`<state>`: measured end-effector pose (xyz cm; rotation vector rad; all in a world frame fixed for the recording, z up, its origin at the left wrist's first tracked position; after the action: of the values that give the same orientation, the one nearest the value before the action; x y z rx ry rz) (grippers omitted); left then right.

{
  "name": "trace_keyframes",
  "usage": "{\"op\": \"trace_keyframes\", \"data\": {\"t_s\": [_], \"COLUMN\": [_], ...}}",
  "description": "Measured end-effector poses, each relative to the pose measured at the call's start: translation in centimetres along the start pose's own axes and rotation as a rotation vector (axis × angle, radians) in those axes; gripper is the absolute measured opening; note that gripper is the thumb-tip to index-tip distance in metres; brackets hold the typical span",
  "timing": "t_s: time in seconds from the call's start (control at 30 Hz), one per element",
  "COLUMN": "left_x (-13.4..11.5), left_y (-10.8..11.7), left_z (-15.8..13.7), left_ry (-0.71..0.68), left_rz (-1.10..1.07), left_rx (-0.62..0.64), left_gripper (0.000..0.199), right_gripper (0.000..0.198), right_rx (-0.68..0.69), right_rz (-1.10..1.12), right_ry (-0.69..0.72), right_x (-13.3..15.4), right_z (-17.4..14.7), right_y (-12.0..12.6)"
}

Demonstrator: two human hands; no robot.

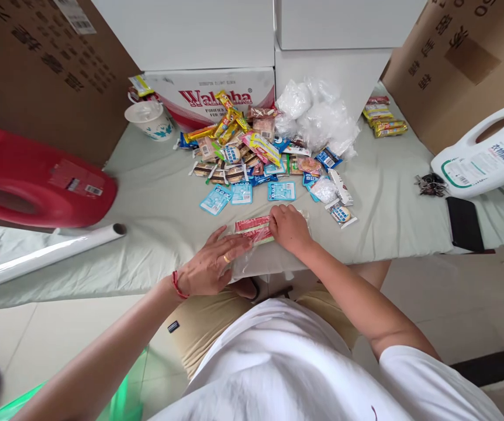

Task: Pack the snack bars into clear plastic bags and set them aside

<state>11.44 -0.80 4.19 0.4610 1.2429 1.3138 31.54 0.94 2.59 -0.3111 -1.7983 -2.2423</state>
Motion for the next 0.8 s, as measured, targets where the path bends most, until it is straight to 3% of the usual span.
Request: {"op": "trace_keyframes", "data": {"t_s": [0.1, 0.17, 0.3, 0.4, 0.5, 0.6, 0.7, 0.8], "left_x": [0.6, 1.9, 5.2, 5.7, 5.7, 5.5, 5.2, 5.2], "left_y": [-0.2, -0.2, -1.1, -1.8, -2.1, -1.5, -0.7, -0.7], "left_z": [-0.4, -0.3, -0.8, -0.5, -0.3, -0.3, -1.2, -1.9], "left_ry": [0.082, 0.254, 0.807, 1.027, 1.115, 1.025, 0.93, 0.947], "left_rz": [-0.022, -0.116, -0.303, -0.271, -0.161, -0.024, 0.19, 0.301], "left_rx": [-0.143, -0.275, -0.494, -0.539, -0.508, -0.579, -0.631, -0.553], "left_gripper": [0.046, 0.027, 0.034, 0.032, 0.019, 0.019, 0.028, 0.021], "right_gripper": [0.014, 0.014, 0.016, 0.022, 0.029, 0.032, 0.037, 0.038], "right_rx": [0.021, 0.049, 0.073, -0.065, -0.151, -0.096, -0.021, -0.001], "right_rz": [0.034, 0.053, -0.035, -0.135, -0.019, 0.12, 0.146, 0.216], "right_ry": [-0.019, -0.026, -0.008, 0.097, 0.357, 0.561, 0.548, 0.504], "right_x": [-0.3, -0.4, 0.1, 1.5, 4.3, 6.1, 5.7, 4.7], "right_z": [-0.1, 0.1, 0.5, 0.2, -1.3, -2.9, -2.9, -2.3], "right_y": [0.2, 0.4, 1.1, 2.4, 2.7, 1.4, -0.2, -0.6]}}
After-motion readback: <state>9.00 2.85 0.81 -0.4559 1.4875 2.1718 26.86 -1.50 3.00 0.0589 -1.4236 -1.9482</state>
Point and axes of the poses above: each hand's wrist, its own z-axis towards the middle knuckle, its own y-axis out of the back of the hand, x = y × z, the point moved 7 cm from there along z, towards the middle knuckle, and after that the axes turned 7 degrees about -x, right-handed, at the moved point
